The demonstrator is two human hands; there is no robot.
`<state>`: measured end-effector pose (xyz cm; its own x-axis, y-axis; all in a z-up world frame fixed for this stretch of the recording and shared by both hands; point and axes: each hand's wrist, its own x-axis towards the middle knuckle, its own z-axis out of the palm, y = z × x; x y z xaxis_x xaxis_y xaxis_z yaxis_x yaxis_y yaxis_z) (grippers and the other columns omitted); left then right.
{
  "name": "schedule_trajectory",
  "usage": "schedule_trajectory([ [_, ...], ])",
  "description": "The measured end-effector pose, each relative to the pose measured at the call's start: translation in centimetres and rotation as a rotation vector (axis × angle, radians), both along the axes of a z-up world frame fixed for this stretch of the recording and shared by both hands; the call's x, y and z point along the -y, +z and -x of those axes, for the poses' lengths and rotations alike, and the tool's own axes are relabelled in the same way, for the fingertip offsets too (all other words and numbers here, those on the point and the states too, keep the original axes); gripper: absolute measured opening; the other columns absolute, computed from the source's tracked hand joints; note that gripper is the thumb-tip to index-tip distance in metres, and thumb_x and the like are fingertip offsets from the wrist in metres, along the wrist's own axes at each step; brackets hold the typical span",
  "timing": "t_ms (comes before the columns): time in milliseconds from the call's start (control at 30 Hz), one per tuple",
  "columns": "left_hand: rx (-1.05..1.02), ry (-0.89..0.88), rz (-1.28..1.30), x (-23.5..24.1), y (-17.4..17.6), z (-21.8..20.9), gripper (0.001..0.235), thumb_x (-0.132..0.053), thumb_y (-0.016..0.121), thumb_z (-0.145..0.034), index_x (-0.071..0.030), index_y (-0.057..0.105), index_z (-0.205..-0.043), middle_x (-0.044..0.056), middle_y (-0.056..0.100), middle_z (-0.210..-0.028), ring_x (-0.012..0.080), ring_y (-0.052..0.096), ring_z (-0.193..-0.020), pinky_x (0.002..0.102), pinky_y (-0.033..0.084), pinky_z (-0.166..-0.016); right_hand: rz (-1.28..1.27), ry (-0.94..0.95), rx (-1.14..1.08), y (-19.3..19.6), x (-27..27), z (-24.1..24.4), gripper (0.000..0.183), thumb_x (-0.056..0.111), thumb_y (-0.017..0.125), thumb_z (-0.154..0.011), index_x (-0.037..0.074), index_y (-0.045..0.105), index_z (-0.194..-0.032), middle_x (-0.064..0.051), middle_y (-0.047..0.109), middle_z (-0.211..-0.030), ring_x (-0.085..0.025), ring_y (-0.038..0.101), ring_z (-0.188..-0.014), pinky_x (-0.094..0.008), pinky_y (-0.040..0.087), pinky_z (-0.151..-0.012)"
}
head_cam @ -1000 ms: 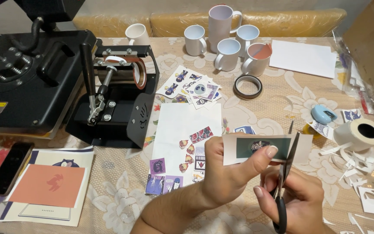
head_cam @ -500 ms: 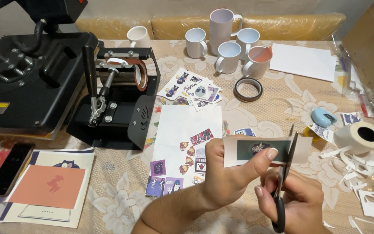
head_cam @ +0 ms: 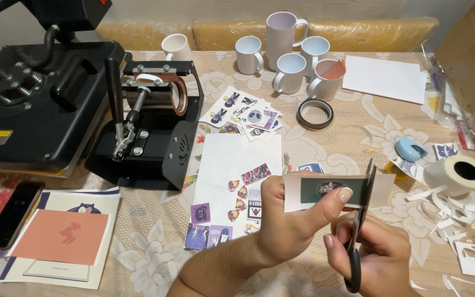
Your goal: The person sits at a table and uses scissors to cut out various cartoon stickers from a sheet of paper. They carefully trim around the edges of each character, including a blue robot and a pink pony, placing the finished stickers on the table.
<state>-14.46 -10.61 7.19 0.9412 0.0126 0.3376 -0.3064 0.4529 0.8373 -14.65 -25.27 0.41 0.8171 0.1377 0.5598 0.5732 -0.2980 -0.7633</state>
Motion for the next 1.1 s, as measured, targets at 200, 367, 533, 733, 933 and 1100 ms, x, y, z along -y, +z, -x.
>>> schedule_trajectory([
  [200,-0.007,0.008,0.0,0.1,-0.2,0.0,0.028,-0.015,0.066,-0.093,-0.014,0.053,-0.068,-0.009,0.049,-0.067,0.0034,0.045,-0.064,0.022,0.035,-0.056,0.003,-0.003,0.017,0.0,0.0,0.0,0.023,0.014,0.074,-0.073,0.01,0.055,-0.061,0.005,0.05,-0.056,-0.007,0.041,-0.051,-0.02,0.036,-0.053],
  [367,0.0,0.011,-0.01,0.1,0.0,0.1,0.029,-0.014,0.066,-0.093,-0.013,0.052,-0.067,-0.008,0.048,-0.066,0.0039,0.044,-0.063,0.023,0.035,-0.056,0.011,-0.029,0.033,-0.1,-0.1,0.1,0.023,0.014,0.075,-0.072,0.01,0.055,-0.061,0.005,0.05,-0.056,-0.007,0.04,-0.051,-0.02,0.036,-0.052],
  [533,-0.001,-0.029,0.015,0.1,0.1,0.3,0.029,-0.014,0.066,-0.094,-0.012,0.054,-0.068,-0.006,0.053,-0.064,0.0047,0.049,-0.06,0.022,0.037,-0.054,0.003,-0.041,0.041,-0.2,-0.2,0.2,0.022,0.014,0.075,-0.072,0.01,0.056,-0.062,0.005,0.05,-0.055,-0.008,0.041,-0.051,-0.02,0.036,-0.053],
  [733,-0.009,-0.084,0.033,0.6,-0.3,0.8,0.026,-0.015,0.066,-0.096,-0.012,0.056,-0.072,-0.006,0.054,-0.068,0.0039,0.05,-0.063,0.021,0.039,-0.056,-0.014,-0.097,-0.004,-0.9,0.6,1.1,0.02,0.014,0.075,-0.07,0.008,0.058,-0.062,0.003,0.049,-0.055,-0.007,0.042,-0.052,-0.02,0.035,-0.053],
  [933,-0.05,-0.075,-0.014,2.9,-2.6,0.4,0.018,-0.015,0.068,-0.096,-0.011,0.063,-0.079,-0.006,0.061,-0.077,0.0041,0.056,-0.074,0.022,0.046,-0.066,-0.005,-0.168,-0.071,-2.1,2.7,2.2,0.021,0.011,0.075,-0.072,0.009,0.056,-0.063,0.005,0.047,-0.058,-0.006,0.039,-0.052,-0.019,0.034,-0.052],
  [1100,-0.114,-0.069,-0.047,5.2,-4.3,0.0,0.02,-0.016,0.071,-0.094,-0.013,0.062,-0.076,-0.007,0.061,-0.075,0.0031,0.058,-0.073,0.022,0.051,-0.067,-0.026,-0.241,-0.159,-2.9,3.9,3.5,0.025,0.005,0.071,-0.074,0.008,0.052,-0.058,0.003,0.044,-0.057,-0.009,0.036,-0.055,-0.021,0.032,-0.052],
])
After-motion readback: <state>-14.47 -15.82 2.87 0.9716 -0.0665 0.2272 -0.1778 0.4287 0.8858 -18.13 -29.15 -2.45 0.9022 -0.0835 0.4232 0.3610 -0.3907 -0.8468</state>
